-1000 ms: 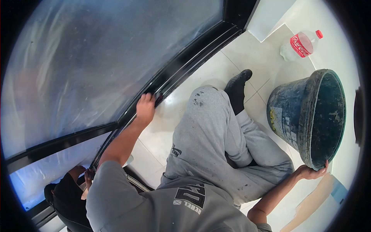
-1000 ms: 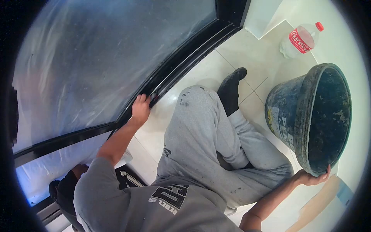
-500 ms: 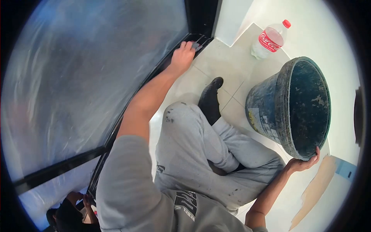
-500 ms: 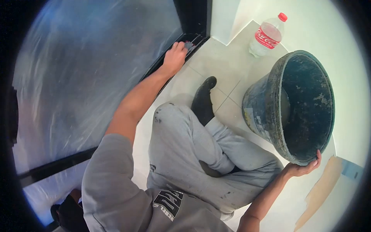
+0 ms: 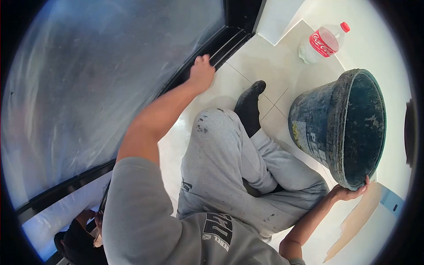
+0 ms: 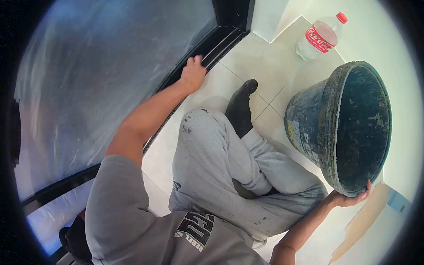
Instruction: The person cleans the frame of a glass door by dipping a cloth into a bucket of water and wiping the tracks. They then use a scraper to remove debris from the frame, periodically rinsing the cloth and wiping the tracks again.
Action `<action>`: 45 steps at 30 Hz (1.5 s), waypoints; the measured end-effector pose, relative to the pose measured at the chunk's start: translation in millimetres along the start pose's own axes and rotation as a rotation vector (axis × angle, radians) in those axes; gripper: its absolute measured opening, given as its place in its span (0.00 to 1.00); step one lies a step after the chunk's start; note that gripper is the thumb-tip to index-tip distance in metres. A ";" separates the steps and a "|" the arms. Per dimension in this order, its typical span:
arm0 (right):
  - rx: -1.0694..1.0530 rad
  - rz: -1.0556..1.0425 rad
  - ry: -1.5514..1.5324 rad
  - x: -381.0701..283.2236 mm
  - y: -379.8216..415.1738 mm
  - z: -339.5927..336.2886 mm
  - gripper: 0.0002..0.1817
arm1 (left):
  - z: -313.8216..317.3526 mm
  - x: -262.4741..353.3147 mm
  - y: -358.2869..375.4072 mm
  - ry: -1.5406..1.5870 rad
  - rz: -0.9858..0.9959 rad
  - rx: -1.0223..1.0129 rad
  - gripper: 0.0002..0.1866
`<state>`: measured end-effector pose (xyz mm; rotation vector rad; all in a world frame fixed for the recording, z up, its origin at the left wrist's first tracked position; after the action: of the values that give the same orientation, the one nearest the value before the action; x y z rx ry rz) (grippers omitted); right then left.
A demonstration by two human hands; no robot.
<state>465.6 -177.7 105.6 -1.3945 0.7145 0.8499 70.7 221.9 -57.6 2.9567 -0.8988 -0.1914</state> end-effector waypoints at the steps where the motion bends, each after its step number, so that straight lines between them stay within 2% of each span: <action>1: 0.001 -0.013 0.030 -3.3 1.2 2.0 0.27 | 7.5 -7.8 23.0 -0.015 -0.012 0.011 0.12; 2: 0.001 -0.025 0.061 -6.2 2.1 2.0 0.27 | 12.0 -14.7 47.1 -0.030 -0.026 0.019 0.11; 5: -0.048 -0.177 0.227 -8.7 -0.1 -2.3 0.26 | 6.8 -36.6 127.8 -0.073 -0.069 -0.121 0.11; 12: -0.028 -0.102 0.167 -20.5 4.4 2.8 0.23 | 26.5 -89.5 309.5 -0.097 -0.287 -0.262 0.09; 15: -0.019 -0.042 0.163 -23.4 5.9 1.1 0.22 | 9.6 -100.0 326.1 -0.104 -0.363 -0.421 0.09; 16: -0.025 -0.061 0.151 -18.5 4.4 -1.4 0.22 | 12.7 -100.1 321.2 -0.086 -0.376 -0.363 0.09; 19: -0.045 -0.087 0.162 -12.6 2.3 -7.1 0.21 | -34.7 -67.1 272.5 0.039 -0.193 -0.064 0.13; 21: -0.064 -0.076 0.199 -13.3 2.4 -7.5 0.22 | -51.0 -47.5 222.2 0.164 -0.069 0.174 0.20; 23: -0.054 -0.076 0.171 -15.1 3.9 -3.8 0.22 | -56.4 -30.9 164.0 0.118 0.078 0.389 0.24; 28: -0.066 -0.142 0.204 -10.7 2.3 -5.8 0.22 | -33.2 -0.6 22.8 0.074 0.155 0.601 0.17; 31: -0.047 -0.140 0.196 -9.8 3.0 -4.8 0.22 | -34.4 14.6 -37.7 0.031 0.234 0.599 0.12; 32: -0.041 -0.132 0.196 -10.2 2.9 -4.5 0.21 | -30.7 19.3 -53.5 -0.031 0.206 0.564 0.07; 35: -0.040 -0.102 0.136 -9.5 2.7 -3.3 0.21 | -5.2 26.0 -72.2 0.055 -0.032 0.416 0.07; 38: -0.011 -0.041 0.104 -12.5 4.3 -0.7 0.22 | 15.9 27.7 -64.4 0.076 -0.034 0.479 0.06; 41: -0.009 -0.007 0.085 -12.9 5.4 0.7 0.23 | 11.6 26.6 -54.7 0.127 0.013 0.610 0.09; 45: -0.002 0.008 0.062 -10.7 5.1 0.9 0.24 | 24.6 30.3 -69.6 0.434 -0.166 0.553 0.13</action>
<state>455.6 -177.8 112.0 -1.4254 0.7670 0.8166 130.8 262.5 -90.8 3.3351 -0.7333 0.7894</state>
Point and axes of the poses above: each hand's wrist, its own y-axis away from the middle knuckle, its own z-axis out of the palm, x = y × z, the point moved 1 cm from there along -y, towards the middle knuckle, and after that the axes turned 3 degrees about x, right-handed, at the moved point
